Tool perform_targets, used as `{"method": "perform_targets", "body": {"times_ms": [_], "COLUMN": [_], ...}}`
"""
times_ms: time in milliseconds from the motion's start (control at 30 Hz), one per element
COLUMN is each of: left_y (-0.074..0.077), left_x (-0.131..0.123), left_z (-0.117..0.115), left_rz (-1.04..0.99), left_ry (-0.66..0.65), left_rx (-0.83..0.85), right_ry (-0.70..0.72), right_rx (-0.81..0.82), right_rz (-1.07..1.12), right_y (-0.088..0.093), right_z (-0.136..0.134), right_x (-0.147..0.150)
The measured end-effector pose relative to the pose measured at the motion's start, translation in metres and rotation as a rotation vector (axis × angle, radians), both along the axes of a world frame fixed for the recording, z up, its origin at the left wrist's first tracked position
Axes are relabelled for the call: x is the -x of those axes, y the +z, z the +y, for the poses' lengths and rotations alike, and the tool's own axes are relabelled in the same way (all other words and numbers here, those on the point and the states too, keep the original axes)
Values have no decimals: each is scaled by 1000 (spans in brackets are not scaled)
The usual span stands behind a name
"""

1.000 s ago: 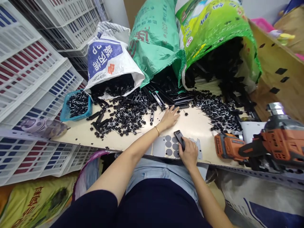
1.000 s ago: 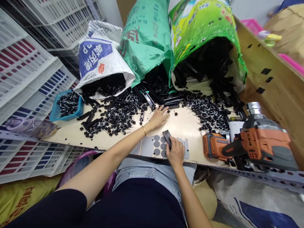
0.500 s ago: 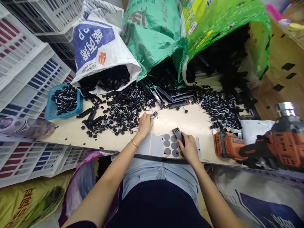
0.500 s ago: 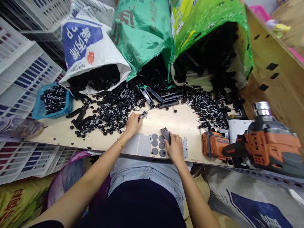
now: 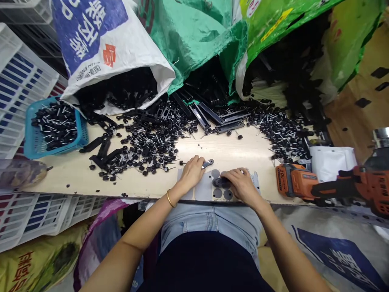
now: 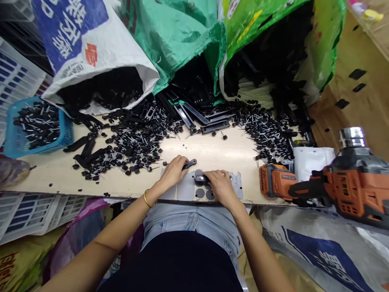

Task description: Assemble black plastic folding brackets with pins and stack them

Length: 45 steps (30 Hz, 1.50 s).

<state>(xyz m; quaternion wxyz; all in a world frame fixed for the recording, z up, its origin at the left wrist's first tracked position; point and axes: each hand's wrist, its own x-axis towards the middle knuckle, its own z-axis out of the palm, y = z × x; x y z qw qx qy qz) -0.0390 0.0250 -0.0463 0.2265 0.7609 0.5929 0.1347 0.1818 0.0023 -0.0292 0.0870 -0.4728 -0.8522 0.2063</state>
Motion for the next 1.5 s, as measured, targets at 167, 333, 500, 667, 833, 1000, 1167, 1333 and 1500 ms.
{"method": "perform_targets", "body": {"times_ms": [167,333,500,667,833,1000,1167,1333,1500], "left_y": [-8,-18,-25,-33,-36,-34,-33,-36,-38], "left_x": [-1,-1,1,-7,-25,-32,-33,-40,-30], "left_z": [3,3,2,-3,-14,-20,-23,1,21], "left_rz": [47,19,-59,-147,-244,-211,-221,-176,-286], "left_ry": [6,-28,-88,-117,32,65,120,119,-99], "left_rx": [-72,-165,-202,-269,-245,-229,-232,-290,-340], "right_ry": [195,-313,-845,-655,-449,-386,-353,-302,-300], "right_rx": [-1,-98,-68,-10,8,17,36,64,66], "right_rz": [-7,189,179,168,187,273,286,288,312], "right_y": [6,5,-12,-30,-33,-36,-37,-33,-30], "right_z": [11,-2,5,13,-3,-3,2,3,-4], "right_x": [-3,-2,26,48,36,33,31,29,31]}}
